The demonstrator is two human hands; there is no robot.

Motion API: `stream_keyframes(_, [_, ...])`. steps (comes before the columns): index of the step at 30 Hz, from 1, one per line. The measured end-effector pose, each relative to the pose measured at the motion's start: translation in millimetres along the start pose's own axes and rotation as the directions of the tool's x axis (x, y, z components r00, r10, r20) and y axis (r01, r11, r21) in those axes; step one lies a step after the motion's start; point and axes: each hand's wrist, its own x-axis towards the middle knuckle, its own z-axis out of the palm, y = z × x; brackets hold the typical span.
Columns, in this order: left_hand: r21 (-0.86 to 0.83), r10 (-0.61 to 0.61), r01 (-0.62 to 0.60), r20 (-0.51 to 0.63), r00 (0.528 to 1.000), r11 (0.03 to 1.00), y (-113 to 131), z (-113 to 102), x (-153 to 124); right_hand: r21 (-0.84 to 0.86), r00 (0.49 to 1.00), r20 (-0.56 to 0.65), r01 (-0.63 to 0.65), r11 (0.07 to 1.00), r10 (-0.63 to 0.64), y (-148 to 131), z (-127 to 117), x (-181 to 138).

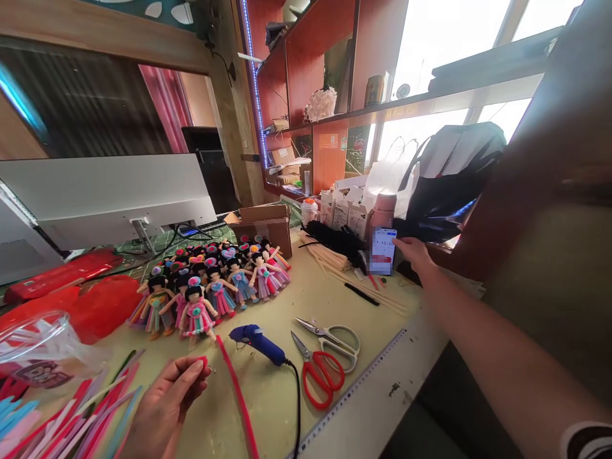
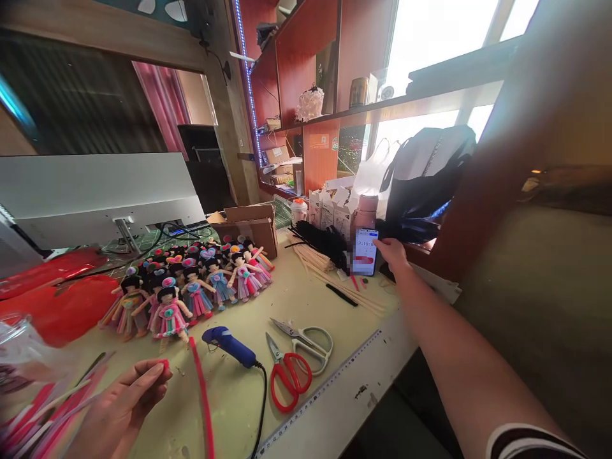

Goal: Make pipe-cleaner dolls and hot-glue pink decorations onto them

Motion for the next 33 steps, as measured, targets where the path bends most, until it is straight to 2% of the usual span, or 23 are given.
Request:
stream_keyframes(7, [0.011, -0.009, 0.009, 0.003, 1.000, 1.000, -3.2, 0.8, 3.9, 0.034, 0.999, 0.025, -0.023, 0.999, 0.023, 1.8, 12.8, 7.8])
stream_keyframes(11, [0.011, -0.001, 0.001, 0.019, 1.000, 1.000, -4.5, -1.5, 5.6, 0.028, 1.000, -0.020, -0.013, 1.000, 0.013, -6.5, 6.6, 1.5])
stream_keyframes(14, [0.007, 0.010, -0.010, 0.017, 1.000, 1.000, -5.8, -3.7, 7.1, 0.012, 0.999, -0.031, 0.009, 1.000, -0.008, -16.5, -0.7, -14.7])
stream_keyframes(16, [0.008, 0.020, -0.020, 0.018, 1.000, 1.000, -6.7, -3.8, 6.8, 0.008, 0.998, 0.039, 0.054, 0.998, -0.055, -25.1, -2.1, -35.1])
stream_keyframes(19, [0.000, 0.040, -0.040, 0.029, 0.999, 0.999, -8.1, -2.3, 5.6, 0.041, 0.957, 0.245, 0.152, 0.988, -0.157, -40.0, 1.8, -83.9])
stream_keyframes(20, [-0.006, 0.044, -0.044, 0.035, 0.998, 0.999, -8.5, -1.7, 5.2, 0.056, 0.926, 0.327, 0.181, 0.982, -0.189, -45.3, 3.3, -104.5])
stream_keyframes(21, [-0.010, 0.044, -0.043, 0.037, 0.998, 0.999, -8.7, -1.2, 4.9, 0.074, 0.870, 0.434, 0.223, 0.972, -0.233, -50.6, 4.3, -126.2])
stream_keyframes(22, [-0.013, 0.044, -0.043, 0.036, 0.998, 0.999, -8.6, -0.9, 4.5, 0.086, 0.711, 0.632, 0.329, 0.940, -0.307, -55.7, 4.7, -148.1])
stream_keyframes(23, [-0.016, 0.042, -0.041, 0.033, 0.999, 0.999, -8.2, -0.8, 4.2, 0.091, 0.545, 0.773, 0.412, 0.906, -0.325, -60.3, 4.7, -169.3])
stream_keyframes(24, [-0.016, 0.038, -0.038, 0.029, 0.999, 0.999, -7.5, -0.9, 3.8, 0.085, 0.402, 0.863, 0.485, 0.871, -0.308, -64.2, 4.5, -188.7])
stream_keyframes(25, [-0.016, 0.036, -0.035, 0.026, 0.999, 0.999, -6.6, -1.1, 3.4, 0.057, 0.307, 0.913, 0.555, 0.830, -0.268, -67.2, 4.5, -205.4])
stream_keyframes(26, [-0.016, 0.033, -0.033, 0.024, 0.999, 0.999, -5.5, -1.4, 3.0, 0.034, 0.252, 0.935, 0.635, 0.772, -0.248, -69.3, 4.7, -218.9])
stream_keyframes(28, [-0.018, 0.034, -0.034, 0.026, 0.999, 0.999, -3.3, -2.0, 2.1, -0.007, 0.237, 0.932, 0.766, 0.643, -0.273, -71.0, 5.9, -235.4])
stream_keyframes(29, [-0.021, 0.037, -0.036, 0.027, 0.999, 0.999, -2.3, -2.2, 1.5, -0.026, 0.243, 0.931, 0.791, 0.611, -0.274, -71.2, 6.4, -239.2])
stream_keyframes(33, [-0.029, 0.052, -0.051, 0.041, 0.998, 0.998, 0.8, -1.3, -1.7, -0.084, 0.267, 0.931, 0.821, 0.565, -0.250, -73.6, 6.0, -242.2])
